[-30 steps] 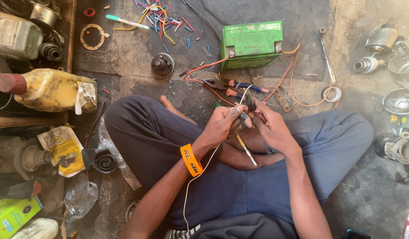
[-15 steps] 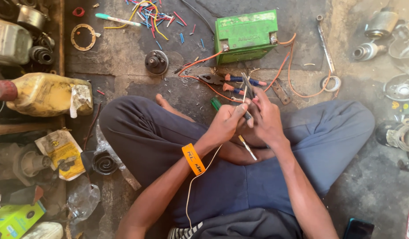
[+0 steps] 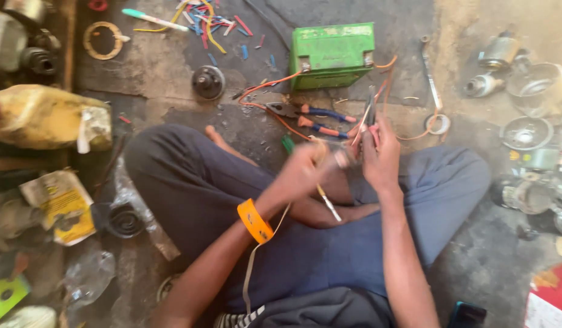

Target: The person sits on the floor and uses pliers to strip the insulation from a white wire, then twists the exposed strands. They handle a small cylindrical component and a green battery is visible nearby.

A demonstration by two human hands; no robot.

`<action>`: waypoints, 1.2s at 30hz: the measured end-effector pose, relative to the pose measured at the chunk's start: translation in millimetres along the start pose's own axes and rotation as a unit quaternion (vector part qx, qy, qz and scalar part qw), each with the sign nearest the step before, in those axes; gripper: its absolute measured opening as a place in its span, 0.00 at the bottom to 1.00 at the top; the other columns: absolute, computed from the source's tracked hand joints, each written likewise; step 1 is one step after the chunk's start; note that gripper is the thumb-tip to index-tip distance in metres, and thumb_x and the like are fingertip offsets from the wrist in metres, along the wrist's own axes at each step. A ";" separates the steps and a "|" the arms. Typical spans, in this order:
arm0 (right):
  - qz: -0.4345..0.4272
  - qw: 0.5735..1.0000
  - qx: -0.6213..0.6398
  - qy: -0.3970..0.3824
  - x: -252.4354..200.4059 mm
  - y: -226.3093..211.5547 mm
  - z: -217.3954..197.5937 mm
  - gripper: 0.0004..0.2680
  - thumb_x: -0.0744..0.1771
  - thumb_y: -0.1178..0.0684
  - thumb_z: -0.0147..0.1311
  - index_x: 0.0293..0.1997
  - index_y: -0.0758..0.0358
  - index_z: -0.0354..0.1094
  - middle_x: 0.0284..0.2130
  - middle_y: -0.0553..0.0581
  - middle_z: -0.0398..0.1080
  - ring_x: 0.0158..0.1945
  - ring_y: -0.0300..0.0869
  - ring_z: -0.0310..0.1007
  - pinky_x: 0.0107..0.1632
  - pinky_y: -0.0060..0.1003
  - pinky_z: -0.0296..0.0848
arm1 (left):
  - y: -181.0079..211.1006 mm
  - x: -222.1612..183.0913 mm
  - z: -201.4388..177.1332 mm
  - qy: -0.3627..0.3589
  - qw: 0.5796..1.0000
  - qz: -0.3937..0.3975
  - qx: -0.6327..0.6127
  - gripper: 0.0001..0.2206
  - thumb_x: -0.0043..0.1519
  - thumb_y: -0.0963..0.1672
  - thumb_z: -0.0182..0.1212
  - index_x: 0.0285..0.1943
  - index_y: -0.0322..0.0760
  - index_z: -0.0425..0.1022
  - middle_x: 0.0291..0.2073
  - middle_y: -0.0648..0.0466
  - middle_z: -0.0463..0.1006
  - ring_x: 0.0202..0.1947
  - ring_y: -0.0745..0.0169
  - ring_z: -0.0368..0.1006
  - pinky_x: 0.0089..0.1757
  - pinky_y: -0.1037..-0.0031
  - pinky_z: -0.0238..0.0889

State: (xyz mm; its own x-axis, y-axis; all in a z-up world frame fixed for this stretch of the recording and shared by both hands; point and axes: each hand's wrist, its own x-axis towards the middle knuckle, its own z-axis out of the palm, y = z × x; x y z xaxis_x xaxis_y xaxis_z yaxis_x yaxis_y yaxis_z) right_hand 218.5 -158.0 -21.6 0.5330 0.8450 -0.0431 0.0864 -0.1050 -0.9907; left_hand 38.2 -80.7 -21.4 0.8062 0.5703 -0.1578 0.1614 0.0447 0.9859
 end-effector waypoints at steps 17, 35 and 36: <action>-0.093 0.984 -0.148 -0.046 -21.1 -26.0 37.9 0.12 0.68 0.62 0.54 0.59 0.66 0.66 0.39 0.64 0.76 0.42 0.47 0.79 0.46 0.38 0.74 | 0.3 4.5 -25.4 0.135 0.987 -0.064 0.063 0.16 0.69 0.47 0.60 0.34 0.26 0.75 0.20 0.52 0.71 0.24 0.73 0.64 0.28 0.71 0.61; 0.016 0.975 -0.090 -0.201 -18.5 -10.1 37.9 0.10 0.70 0.65 0.42 0.58 0.66 0.61 0.33 0.53 0.64 0.37 0.37 0.63 0.44 0.33 0.67 | 23.6 7.2 -38.5 0.075 0.989 -0.131 0.003 0.17 0.66 0.48 0.58 0.30 0.32 0.83 0.19 0.53 0.77 0.22 0.71 0.69 0.29 0.73 0.63; 0.053 0.974 -0.022 -0.219 -17.8 -7.2 37.9 0.09 0.70 0.65 0.42 0.56 0.65 0.60 0.34 0.51 0.62 0.38 0.35 0.62 0.43 0.32 0.66 | 22.9 7.7 -38.3 0.086 0.985 -0.146 0.028 0.17 0.66 0.48 0.59 0.30 0.31 0.83 0.18 0.50 0.74 0.22 0.69 0.66 0.28 0.71 0.60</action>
State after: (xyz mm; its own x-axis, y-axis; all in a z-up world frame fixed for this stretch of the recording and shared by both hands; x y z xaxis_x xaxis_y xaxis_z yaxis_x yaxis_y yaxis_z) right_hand 176.4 -152.4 -18.5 0.1311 0.9699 -0.2052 0.0923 -0.2180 -0.9716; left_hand 26.3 -43.9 2.1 0.6128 0.6706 -0.4180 0.4069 0.1856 0.8944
